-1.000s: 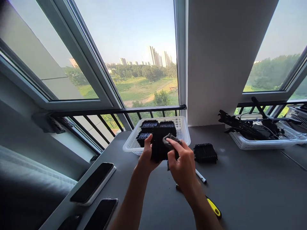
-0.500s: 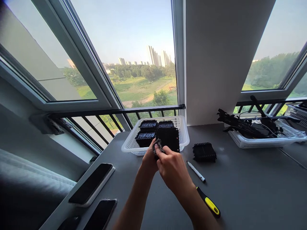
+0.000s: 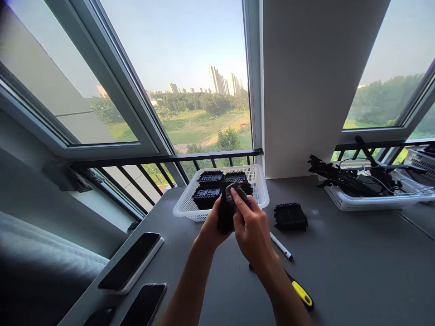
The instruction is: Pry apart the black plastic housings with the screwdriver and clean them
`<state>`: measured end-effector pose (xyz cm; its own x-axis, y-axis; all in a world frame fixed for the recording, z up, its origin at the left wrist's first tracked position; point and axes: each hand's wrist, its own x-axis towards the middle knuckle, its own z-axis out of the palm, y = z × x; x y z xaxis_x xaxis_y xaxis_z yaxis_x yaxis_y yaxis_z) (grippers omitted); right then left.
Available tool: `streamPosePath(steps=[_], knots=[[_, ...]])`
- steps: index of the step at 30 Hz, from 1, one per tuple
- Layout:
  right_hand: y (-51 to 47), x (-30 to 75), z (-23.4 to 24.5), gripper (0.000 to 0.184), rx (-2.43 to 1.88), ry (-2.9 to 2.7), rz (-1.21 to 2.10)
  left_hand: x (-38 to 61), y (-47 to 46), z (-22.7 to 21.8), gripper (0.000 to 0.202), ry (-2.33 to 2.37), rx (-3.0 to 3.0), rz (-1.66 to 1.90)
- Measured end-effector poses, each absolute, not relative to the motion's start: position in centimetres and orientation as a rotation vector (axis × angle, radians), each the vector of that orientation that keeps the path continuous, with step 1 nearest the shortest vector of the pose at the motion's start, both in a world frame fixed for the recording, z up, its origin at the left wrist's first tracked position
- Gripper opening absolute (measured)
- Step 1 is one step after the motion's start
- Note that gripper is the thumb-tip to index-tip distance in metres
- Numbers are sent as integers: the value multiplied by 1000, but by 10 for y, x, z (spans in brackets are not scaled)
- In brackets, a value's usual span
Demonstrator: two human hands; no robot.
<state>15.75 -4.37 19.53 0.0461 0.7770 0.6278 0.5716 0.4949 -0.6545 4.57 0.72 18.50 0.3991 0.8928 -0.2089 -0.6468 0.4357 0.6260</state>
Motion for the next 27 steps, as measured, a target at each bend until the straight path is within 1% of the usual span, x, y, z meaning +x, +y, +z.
streamPosePath(steps=[2,5,8,11,13,15,17,19,22,27], knots=[[-41,157,193,53,-1226,-1711,178,52,4,185,41,558,500,958],[-44,153,194,54,-1252,-1891,193,53,6,185,43,534,468,945],[-52,149,198,49,-1213,-2031,331,43,16,184,53,507,448,939],[-56,150,200,40,-1168,-1963,451,33,24,185,62,511,467,1000],[-55,153,201,40,-1137,-1781,445,30,25,187,59,517,474,1069],[-52,155,200,45,-1113,-1624,405,32,22,189,50,527,492,1121],[-48,157,198,47,-1094,-1587,385,34,19,190,40,544,543,1156],[-44,157,197,44,-1093,-1603,396,36,17,190,37,552,624,1191],[-41,157,195,40,-1103,-1573,412,34,17,188,41,592,757,1265],[-37,160,191,35,-1112,-1494,442,27,19,187,57,759,850,1404]])
